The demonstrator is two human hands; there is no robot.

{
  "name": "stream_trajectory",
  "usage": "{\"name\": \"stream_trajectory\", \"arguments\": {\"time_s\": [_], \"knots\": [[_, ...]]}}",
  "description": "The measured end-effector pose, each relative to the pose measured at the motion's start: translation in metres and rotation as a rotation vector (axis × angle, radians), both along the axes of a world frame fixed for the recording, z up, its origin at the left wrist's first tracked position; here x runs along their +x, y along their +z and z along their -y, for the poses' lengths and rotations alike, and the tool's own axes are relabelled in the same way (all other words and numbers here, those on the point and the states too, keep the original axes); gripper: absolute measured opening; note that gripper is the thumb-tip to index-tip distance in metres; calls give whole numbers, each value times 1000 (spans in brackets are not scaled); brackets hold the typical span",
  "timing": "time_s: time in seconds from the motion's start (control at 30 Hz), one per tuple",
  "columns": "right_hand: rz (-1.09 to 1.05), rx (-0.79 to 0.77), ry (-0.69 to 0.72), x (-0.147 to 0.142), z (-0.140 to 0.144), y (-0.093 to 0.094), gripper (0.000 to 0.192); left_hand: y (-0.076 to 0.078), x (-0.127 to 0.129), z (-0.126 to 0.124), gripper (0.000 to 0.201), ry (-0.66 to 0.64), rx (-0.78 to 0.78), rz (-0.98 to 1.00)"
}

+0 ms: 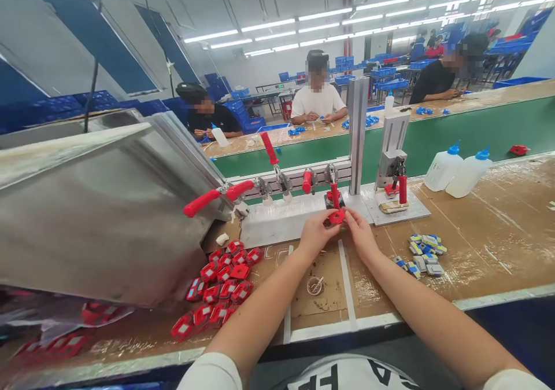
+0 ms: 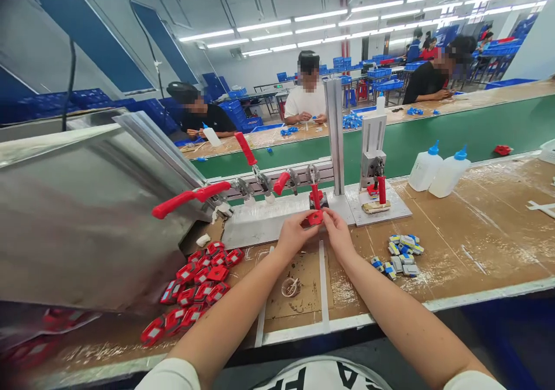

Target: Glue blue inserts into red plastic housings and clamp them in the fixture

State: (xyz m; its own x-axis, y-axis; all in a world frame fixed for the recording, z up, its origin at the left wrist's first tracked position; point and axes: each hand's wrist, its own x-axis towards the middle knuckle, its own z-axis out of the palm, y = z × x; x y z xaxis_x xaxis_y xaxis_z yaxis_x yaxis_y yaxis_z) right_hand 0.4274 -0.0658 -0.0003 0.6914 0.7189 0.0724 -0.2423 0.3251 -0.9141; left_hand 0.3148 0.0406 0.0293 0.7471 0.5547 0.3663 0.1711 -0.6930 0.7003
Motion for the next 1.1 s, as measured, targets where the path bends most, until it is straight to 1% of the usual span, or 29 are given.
{"name": "stream_trajectory", "arguments": {"time_s": [0.07, 0.1, 0.13, 0.2, 0.3, 0.4, 0.53, 0.6, 0.7, 0.8, 0.93, 1.03, 1.1], "knots": [[157, -72, -104, 7, -3, 4, 49, 5, -5, -12, 34, 53, -66, -22], [226, -121, -132, 10, -6, 6, 47, 8, -9, -18, 34, 87, -85, -42], [282, -171, -138, 13, -10, 9, 46, 10, -12, -25, 34, 125, -91, -62], [360, -241, -101, 19, -20, 14, 44, 15, -17, -36, 34, 198, -73, -104], [409, -229, -60, 24, -31, 24, 40, 18, -19, -45, 35, 255, -25, -169], [430, -174, -19, 23, -27, 39, 38, 17, -10, -44, 36, 244, -12, -208], [387, 19, -1, 14, -9, 70, 33, 14, 16, -37, 39, 218, -2, -219], [376, 96, 15, 10, -3, 87, 37, 14, 29, -37, 38, 214, 2, -210], [390, 136, 64, 9, -3, 110, 43, 15, 42, -40, 37, 221, -7, -201], [396, 102, 103, 11, -8, 126, 44, 14, 50, -45, 45, 220, -23, -202], [401, -17, 162, 16, -15, 141, 45, 11, 58, -53, 51, 186, -54, -227], [381, -114, 213, 17, -14, 145, 44, 8, 60, -62, 54, 152, -83, -243], [355, -152, 268, 16, -12, 142, 38, 6, 59, -69, 54, 110, -91, -240]]}}
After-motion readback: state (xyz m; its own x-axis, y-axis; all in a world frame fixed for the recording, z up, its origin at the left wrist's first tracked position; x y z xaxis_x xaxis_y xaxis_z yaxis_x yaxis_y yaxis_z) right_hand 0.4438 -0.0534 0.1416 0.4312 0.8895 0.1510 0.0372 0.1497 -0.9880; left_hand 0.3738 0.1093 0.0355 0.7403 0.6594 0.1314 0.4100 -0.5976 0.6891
